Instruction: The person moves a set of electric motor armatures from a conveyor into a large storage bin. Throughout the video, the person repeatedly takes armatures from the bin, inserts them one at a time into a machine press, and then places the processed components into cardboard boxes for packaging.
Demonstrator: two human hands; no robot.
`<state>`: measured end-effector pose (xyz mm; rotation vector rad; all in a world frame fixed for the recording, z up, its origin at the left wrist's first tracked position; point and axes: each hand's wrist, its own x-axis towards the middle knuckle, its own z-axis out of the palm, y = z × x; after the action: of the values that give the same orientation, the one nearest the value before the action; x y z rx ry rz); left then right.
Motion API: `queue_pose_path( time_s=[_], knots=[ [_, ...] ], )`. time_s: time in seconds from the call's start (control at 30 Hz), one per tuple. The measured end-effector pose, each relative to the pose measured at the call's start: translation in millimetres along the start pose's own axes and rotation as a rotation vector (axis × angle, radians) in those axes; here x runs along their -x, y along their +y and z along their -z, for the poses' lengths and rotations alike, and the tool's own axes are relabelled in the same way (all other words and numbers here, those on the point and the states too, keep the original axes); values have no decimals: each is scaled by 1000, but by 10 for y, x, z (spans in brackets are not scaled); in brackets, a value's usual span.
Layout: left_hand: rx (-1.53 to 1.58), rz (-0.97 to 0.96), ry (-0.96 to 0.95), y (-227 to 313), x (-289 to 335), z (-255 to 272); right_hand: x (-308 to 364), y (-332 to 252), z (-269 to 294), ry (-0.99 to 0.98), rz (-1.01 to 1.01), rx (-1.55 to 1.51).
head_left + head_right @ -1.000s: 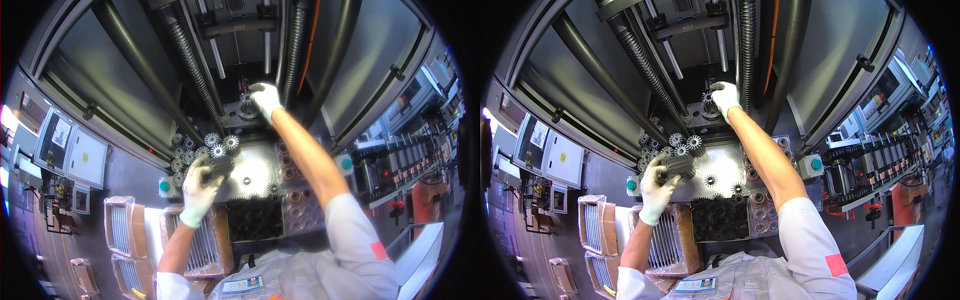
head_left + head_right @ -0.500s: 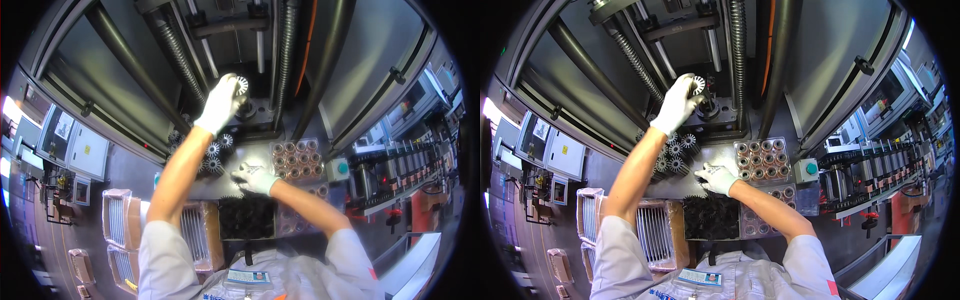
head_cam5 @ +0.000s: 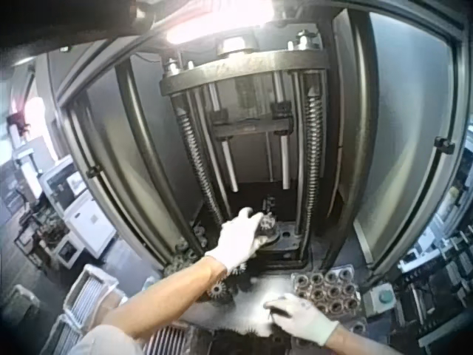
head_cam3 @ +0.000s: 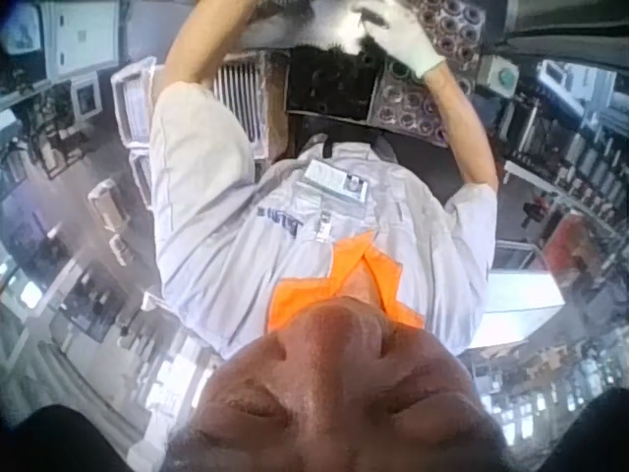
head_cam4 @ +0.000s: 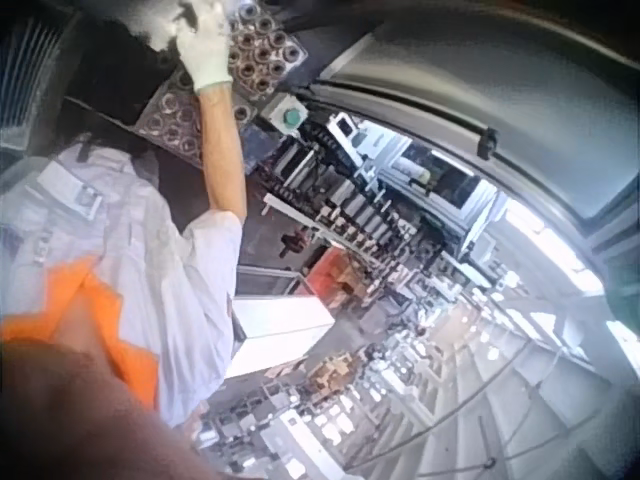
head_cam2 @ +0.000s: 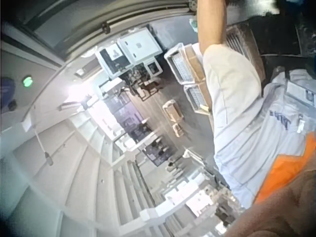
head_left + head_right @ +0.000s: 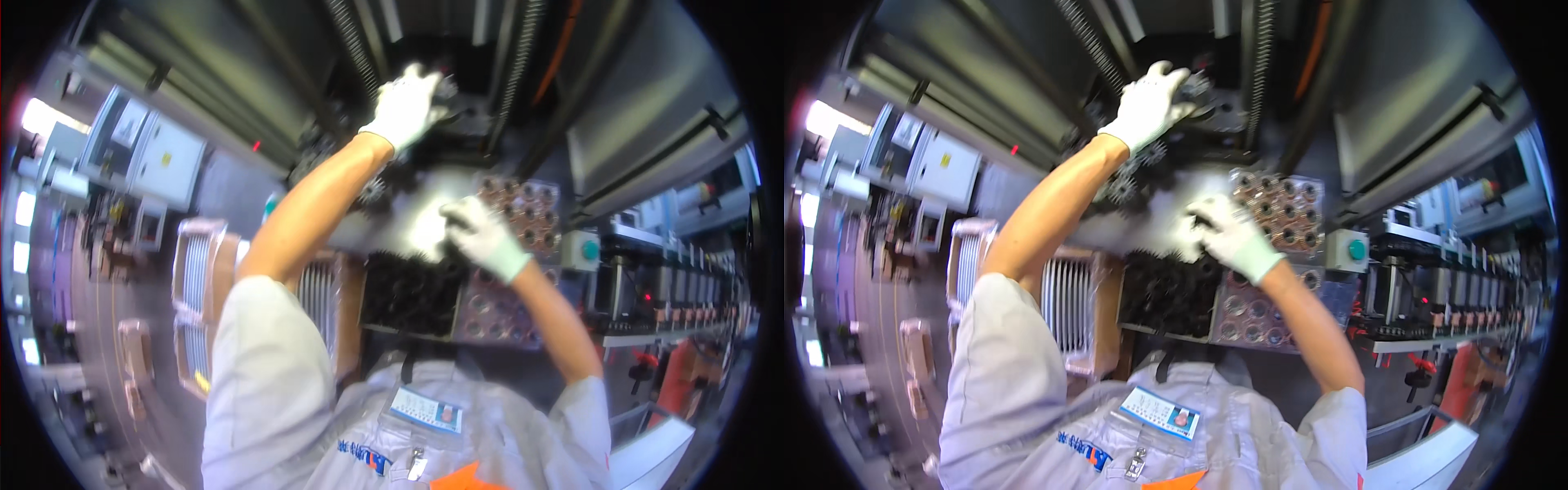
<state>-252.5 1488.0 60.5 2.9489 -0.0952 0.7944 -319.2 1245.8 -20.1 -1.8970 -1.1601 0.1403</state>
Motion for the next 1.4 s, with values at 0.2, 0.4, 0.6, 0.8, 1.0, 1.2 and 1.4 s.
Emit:
queue_pose_path(
  time_s=[0.2,0.4,0.6,0.8,1.0,1.2,1.4],
  knots=[
    [310,452,-824,-653,1910,1099,-88,-101,319,-24,-265,-245],
    [188,659,-801,-873,3780,281,-317,-225,13,-32,-485,-484],
    [378,931,-459,-780,4162,-210,-399,-337,-87,-24,-526,-474],
    [522,858,-481,-651,3917,-130,-449,-357,-13,46,-622,-449],
    [281,966,-688,-611,3867,-42,-936,-302,100,221,-378,-411],
    [1353,1346,-617,-649,4608,288,-1781,69,443,432,-356,-184],
    [1445,1353,-574,-323,4909,783,-2162,460,597,272,-361,-78]
  ],
)
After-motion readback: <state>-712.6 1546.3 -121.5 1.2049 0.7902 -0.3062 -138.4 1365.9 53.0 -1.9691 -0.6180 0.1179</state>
